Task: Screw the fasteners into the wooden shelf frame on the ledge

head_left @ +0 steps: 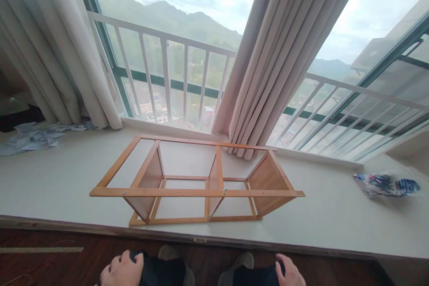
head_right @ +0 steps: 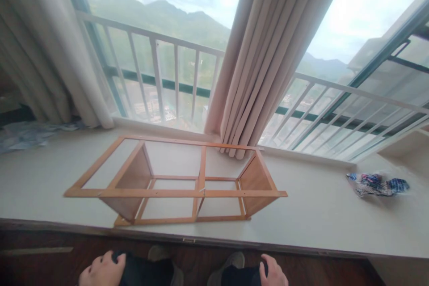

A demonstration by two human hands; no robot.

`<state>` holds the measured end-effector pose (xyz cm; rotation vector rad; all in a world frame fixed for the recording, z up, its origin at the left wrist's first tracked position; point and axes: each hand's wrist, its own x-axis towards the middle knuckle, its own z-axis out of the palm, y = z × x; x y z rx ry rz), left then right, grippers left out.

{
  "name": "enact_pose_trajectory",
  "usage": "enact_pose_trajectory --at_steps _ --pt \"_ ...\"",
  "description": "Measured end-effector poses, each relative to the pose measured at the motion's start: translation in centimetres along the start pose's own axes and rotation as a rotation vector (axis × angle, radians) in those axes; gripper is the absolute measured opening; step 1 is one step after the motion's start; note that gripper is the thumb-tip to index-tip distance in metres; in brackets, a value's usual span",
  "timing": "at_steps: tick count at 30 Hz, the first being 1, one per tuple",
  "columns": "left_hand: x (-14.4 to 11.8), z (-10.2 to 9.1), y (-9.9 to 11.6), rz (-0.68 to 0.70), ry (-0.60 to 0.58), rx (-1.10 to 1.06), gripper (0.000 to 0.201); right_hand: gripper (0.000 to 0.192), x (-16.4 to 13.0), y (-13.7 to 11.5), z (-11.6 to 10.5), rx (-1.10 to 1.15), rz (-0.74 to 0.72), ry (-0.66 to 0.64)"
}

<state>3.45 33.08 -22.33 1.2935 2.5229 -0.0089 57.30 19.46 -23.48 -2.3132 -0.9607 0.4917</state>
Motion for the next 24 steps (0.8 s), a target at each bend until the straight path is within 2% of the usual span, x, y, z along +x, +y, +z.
enact_pose_trajectory --at_steps 2,5,10,12,14,16,18,21,24 --pt "0.6 -0.8 0.7 0.001 -0.072 -0.041 0.060 0.070 -0.5 -3.1 0.8 0.087 -0.092 -0.086" --pt "0.7 -2.2 1.8 -0.020 -0.117 -0.057 0.059 0.066 -2.0 -10.2 0.3 0.156 -0.305 -0.152" --pt "-0.3 -4.1 2.8 0.003 -0.145 -0.046 0.062 0.063 -3.6 -24.7 -4.6 0.181 -0.657 -0.102" --pt "-0.8 -4.6 2.7 0.015 -0.165 -0.022 0.060 0.056 -3.1 -29.3 -6.5 0.163 -0.764 -0.109" --pt "-1.5 -5.0 2.3 0.044 -0.156 0.003 0.058 0.043 -2.2 -32.8 -7.8 0.075 -0.909 -0.092" --pt "-2.4 -5.2 1.5 0.078 -0.123 0.019 0.057 0.040 -1.2 -35.3 -8.5 -0.060 -1.062 -0.092" --pt "-3.4 -5.4 0.8 0.107 -0.088 0.021 0.057 0.038 -0.4 -37.0 -8.7 -0.219 -1.147 -0.132" --pt "-4.8 -5.6 -0.1 0.122 -0.058 0.000 0.059 0.032 0.5 -38.2 -8.9 -0.374 -1.222 -0.219" --pt "-5.6 -5.4 -0.6 0.143 -0.060 0.027 0.059 0.029 1.1 -38.4 -9.1 -0.401 -1.284 -0.270"
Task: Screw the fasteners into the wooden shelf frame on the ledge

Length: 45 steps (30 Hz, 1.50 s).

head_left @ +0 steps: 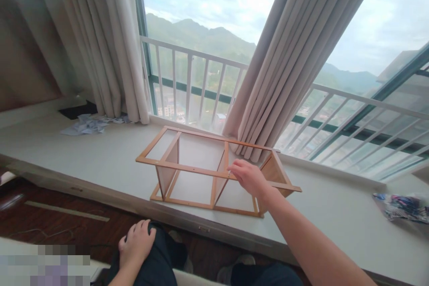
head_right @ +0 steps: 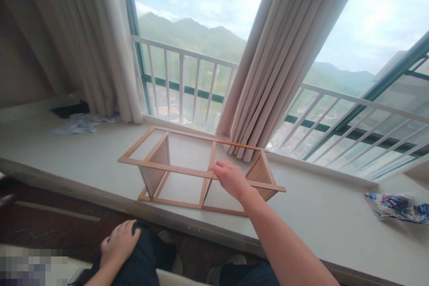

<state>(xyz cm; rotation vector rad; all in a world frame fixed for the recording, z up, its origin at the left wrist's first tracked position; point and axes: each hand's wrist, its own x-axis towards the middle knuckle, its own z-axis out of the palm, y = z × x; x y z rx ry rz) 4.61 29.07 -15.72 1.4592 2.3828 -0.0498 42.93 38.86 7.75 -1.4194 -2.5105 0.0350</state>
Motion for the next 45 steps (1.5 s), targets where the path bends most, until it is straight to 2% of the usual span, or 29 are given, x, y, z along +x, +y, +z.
enact_pose_trajectory --at_steps 7,13,21,25,31,37,41,45 --pt "-0.2 0.8 -0.5 0.071 -0.026 0.110 0.061 0.039 0.2 1.1 -0.5 0.004 -0.063 -0.027" --pt "-0.4 1.0 -0.8 0.057 -0.044 0.118 0.061 0.025 0.7 0.9 -1.5 -0.025 -0.137 -0.077" --pt "0.9 2.0 -0.9 0.052 0.015 0.061 0.057 0.023 1.9 1.6 -1.9 -0.109 -0.266 -0.137" --pt "1.5 2.5 -0.4 0.055 0.049 0.065 0.055 0.029 2.5 2.1 -1.8 -0.112 -0.344 -0.157" --pt "1.9 3.2 -0.4 0.077 0.090 0.031 0.053 0.039 3.0 2.9 -1.5 -0.106 -0.495 -0.157" --pt "2.0 3.3 -0.5 0.085 0.097 0.031 0.053 0.033 3.2 3.1 -2.1 -0.139 -0.622 -0.123" --pt "2.0 3.1 -0.4 0.080 0.098 0.022 0.052 0.035 3.0 3.3 -2.4 -0.171 -0.644 -0.089" --pt "2.0 3.2 -0.4 0.079 0.091 0.012 0.053 0.030 2.8 3.6 -2.0 -0.224 -0.596 -0.077"
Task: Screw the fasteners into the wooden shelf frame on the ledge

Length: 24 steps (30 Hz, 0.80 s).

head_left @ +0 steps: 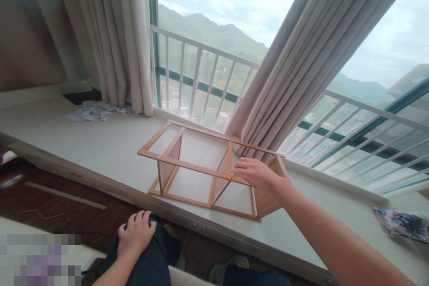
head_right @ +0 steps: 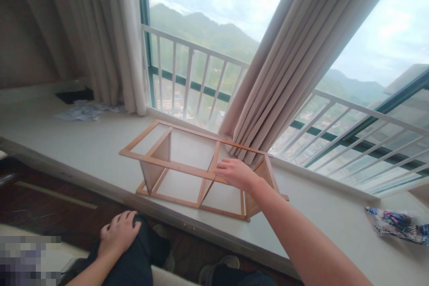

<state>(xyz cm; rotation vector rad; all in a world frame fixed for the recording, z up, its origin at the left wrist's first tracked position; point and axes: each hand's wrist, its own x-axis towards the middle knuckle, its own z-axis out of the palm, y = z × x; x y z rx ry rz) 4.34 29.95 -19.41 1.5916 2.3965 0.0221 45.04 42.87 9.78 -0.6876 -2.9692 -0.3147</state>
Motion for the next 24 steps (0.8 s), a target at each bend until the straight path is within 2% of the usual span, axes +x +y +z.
enact_pose_trajectory --at_steps 15,24 --pt "-0.2 -0.2 0.2 0.008 0.007 -0.004 0.053 0.035 0.7 -0.7 -0.5 -0.026 0.163 -0.165" --pt "-0.2 0.4 0.0 0.028 0.062 0.004 0.051 0.035 1.0 -0.8 -1.0 0.031 0.240 -0.258"
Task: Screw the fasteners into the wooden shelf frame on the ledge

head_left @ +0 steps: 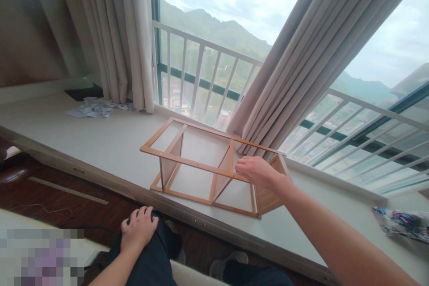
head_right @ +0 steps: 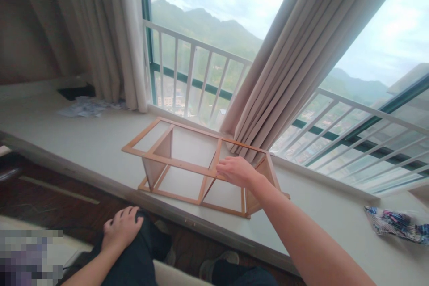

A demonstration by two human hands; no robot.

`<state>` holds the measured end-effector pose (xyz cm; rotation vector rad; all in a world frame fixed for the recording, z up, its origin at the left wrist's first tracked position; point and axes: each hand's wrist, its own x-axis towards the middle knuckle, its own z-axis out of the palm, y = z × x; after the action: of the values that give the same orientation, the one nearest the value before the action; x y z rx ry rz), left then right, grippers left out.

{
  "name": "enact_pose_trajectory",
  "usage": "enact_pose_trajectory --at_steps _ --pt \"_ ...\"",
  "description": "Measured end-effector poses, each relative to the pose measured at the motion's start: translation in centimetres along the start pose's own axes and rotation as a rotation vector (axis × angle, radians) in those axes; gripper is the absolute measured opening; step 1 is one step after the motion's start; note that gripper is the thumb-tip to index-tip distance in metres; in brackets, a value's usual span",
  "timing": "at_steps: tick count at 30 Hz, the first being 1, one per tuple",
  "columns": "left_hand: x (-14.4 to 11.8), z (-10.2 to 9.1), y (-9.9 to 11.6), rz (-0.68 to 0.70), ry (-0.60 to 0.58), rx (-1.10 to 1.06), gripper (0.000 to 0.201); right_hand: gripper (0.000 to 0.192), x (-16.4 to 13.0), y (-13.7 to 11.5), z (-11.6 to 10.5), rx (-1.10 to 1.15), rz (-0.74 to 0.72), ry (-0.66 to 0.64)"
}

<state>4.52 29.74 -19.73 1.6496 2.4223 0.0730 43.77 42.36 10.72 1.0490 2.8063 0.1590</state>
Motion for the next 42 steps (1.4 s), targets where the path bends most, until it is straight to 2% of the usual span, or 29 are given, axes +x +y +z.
enact_pose_trajectory --at_steps 6,12,16,21,25,28,36,42 --pt "0.0 -0.3 0.2 -0.005 -0.010 -0.001 0.051 0.041 -0.5 -1.0 -0.3 0.074 0.154 -0.046" --pt "-0.2 -1.0 0.5 -0.011 -0.044 -0.010 0.052 0.054 -0.2 -3.3 -0.9 0.203 0.474 -0.073" --pt "-0.1 -1.1 0.6 -0.010 -0.059 -0.022 0.052 0.048 0.4 -4.3 -1.4 0.294 0.636 -0.099" --pt "-0.2 -0.9 0.4 -0.011 -0.047 -0.028 0.052 0.043 1.0 -4.7 -1.8 0.355 0.710 -0.144" --pt "-0.5 -1.0 0.4 -0.004 -0.040 -0.011 0.052 0.032 1.2 -4.3 -2.0 0.354 0.700 -0.190" --pt "-0.4 -0.9 0.4 -0.007 -0.046 -0.017 0.052 0.027 0.9 -3.7 -2.3 0.313 0.622 -0.214" --pt "-0.1 -0.6 0.2 -0.002 -0.052 -0.027 0.053 0.022 -0.4 -2.3 -3.5 0.060 0.288 -0.118" --pt "-0.4 -1.1 0.5 -0.004 -0.058 -0.029 0.053 0.025 -0.9 -2.0 -3.0 0.015 0.236 -0.058"
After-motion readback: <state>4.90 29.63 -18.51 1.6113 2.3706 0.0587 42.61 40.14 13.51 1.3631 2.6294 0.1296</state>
